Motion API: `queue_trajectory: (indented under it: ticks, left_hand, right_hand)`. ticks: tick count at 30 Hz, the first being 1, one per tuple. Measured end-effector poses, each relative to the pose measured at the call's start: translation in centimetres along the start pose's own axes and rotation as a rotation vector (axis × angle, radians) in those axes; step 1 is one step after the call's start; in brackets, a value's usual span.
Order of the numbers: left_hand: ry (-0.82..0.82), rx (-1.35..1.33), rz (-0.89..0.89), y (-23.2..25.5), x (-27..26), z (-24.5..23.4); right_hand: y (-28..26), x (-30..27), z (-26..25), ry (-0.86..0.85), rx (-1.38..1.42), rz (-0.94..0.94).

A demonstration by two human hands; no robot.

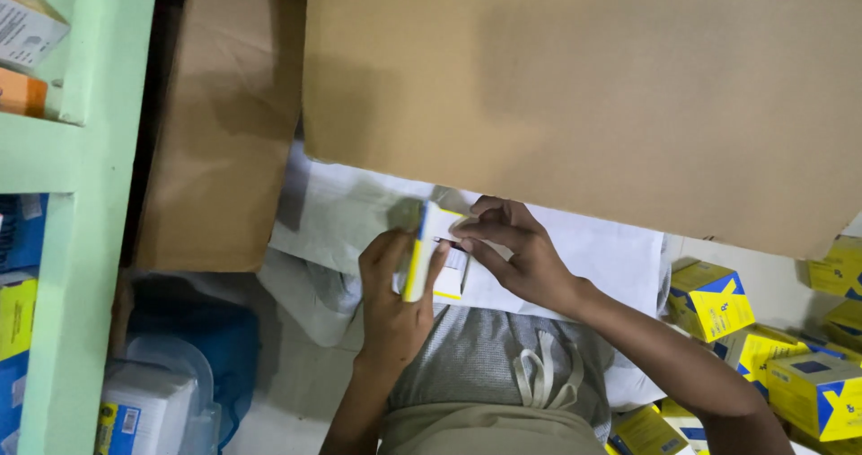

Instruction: The person packs medication blisters into small retail boxes and organizes them into a larger shipping carton.

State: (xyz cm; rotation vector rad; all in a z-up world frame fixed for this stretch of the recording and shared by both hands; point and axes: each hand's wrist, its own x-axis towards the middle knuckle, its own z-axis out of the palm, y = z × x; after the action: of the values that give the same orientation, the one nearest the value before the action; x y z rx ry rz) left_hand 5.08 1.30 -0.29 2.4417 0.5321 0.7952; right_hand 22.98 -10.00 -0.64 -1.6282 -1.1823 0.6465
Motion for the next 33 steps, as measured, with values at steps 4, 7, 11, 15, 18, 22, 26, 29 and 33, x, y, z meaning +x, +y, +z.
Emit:
queue_trajectory:
  ticks: [4, 7, 11, 15, 18, 22, 26, 29, 33]
  left_hand:
    - [-0.135, 0.009, -0.003, -0.6, -0.3, -0.4]
    - [-0.238, 0.101, 0.080, -0.1, 0.8, -1.5]
    - [-0.136, -0.037, 0.027, 0.1, 1.2, -2.0]
    - [-0.031, -0.006, 0.267, -1.0, 0.0, -2.2]
    - [-0.113, 0.103, 0.332, -2.2, -1.8, -2.4]
    - [-0.133, 0.019, 0.369, -0.9, -0.7, -3.6]
    - [-0.044, -0.207, 0.326, -0.5, -1.7, -3.1]
    - [-0.003, -0.250, 0.258, -1.0, -2.7, -2.0]
    - [-0.021, -0.125, 0.255, -0.2, -1.7, -2.2]
  right_hand:
    - [0.6, -0.1, -0.1, -0.047, 0.103, -0.027]
    - [1.1, -0.2, -0.4, -0.092, 0.030, -0.058]
    - [1.3, -0.4, -0.9, -0.117, 0.195, 0.021]
    - [1.6, -0.6, -1.4, -0.141, 0.486, 0.169]
    - [1.3, -0.6, -1.6, -0.122, 0.370, 0.150]
    - [-0.4, -0.1, -1.6, -0.111, 0.296, 0.146]
    - [-1.6, 0.3, -1.4, -0.098, 0.249, 0.190]
    - [-1.9, 0.5, -1.0, -0.087, 0.166, 0.242]
    - [-2.5, 0.6, -1.2, -0.075, 0.225, 0.172]
